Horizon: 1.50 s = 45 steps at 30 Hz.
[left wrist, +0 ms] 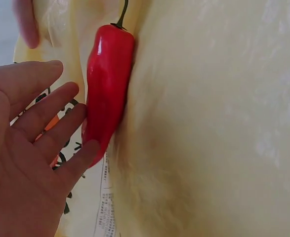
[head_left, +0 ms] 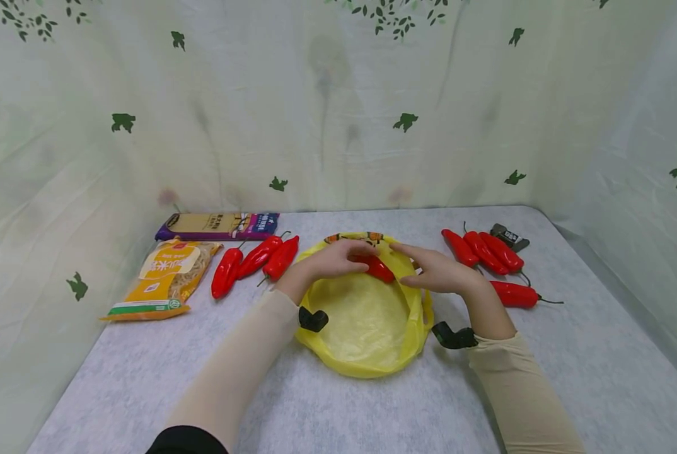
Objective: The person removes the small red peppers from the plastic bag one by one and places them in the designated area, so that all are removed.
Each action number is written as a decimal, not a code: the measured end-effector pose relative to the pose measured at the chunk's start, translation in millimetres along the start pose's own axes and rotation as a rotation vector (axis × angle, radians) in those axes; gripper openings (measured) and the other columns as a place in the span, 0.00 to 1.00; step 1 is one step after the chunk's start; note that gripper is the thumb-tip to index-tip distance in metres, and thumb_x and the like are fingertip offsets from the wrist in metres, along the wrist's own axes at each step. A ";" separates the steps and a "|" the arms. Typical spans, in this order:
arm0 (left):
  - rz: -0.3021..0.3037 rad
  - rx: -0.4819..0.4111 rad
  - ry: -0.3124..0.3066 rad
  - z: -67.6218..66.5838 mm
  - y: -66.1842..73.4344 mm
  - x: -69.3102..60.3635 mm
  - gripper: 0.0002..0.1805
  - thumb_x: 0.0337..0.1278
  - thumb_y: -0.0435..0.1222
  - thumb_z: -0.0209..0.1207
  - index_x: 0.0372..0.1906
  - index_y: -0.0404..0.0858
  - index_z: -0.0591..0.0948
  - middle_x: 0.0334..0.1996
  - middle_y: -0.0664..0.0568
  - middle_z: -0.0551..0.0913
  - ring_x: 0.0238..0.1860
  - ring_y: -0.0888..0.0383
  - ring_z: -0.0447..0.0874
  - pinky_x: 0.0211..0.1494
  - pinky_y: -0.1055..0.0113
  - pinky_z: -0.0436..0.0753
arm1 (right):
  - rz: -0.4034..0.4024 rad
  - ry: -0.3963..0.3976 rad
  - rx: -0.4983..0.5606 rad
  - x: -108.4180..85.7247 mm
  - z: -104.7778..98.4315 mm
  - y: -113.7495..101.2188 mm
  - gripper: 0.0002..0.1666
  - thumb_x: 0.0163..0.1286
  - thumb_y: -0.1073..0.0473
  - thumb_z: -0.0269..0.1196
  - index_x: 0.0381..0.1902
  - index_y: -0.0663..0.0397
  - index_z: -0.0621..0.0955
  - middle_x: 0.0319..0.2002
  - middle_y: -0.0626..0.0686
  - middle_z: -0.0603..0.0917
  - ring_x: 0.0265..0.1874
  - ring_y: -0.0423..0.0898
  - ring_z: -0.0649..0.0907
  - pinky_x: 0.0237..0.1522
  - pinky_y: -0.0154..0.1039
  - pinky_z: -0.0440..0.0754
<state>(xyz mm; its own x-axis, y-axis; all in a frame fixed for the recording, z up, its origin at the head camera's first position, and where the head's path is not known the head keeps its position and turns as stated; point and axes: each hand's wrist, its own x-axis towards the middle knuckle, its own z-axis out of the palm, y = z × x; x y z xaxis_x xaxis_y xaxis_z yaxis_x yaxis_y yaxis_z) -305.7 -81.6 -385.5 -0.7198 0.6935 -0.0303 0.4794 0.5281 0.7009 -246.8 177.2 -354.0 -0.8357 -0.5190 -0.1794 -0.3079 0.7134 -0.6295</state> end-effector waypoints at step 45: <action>-0.123 0.281 0.010 14.5 3.4 -4.8 0.23 0.62 0.36 0.64 0.63 0.43 0.80 0.60 0.53 0.82 0.58 0.56 0.77 0.68 0.60 0.76 | 0.034 -0.017 -0.010 -1.9 -1.9 0.4 0.44 0.70 0.54 0.62 0.79 0.45 0.57 0.77 0.59 0.63 0.66 0.62 0.74 0.63 0.57 0.79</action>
<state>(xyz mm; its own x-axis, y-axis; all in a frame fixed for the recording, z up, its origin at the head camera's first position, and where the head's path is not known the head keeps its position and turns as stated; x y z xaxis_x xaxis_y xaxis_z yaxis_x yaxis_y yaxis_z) -293.3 -76.1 -393.3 -0.7852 0.6121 -0.0943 0.5077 0.7234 0.4680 -246.2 179.4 -352.4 -0.8380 -0.5022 -0.2133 -0.2843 0.7356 -0.6149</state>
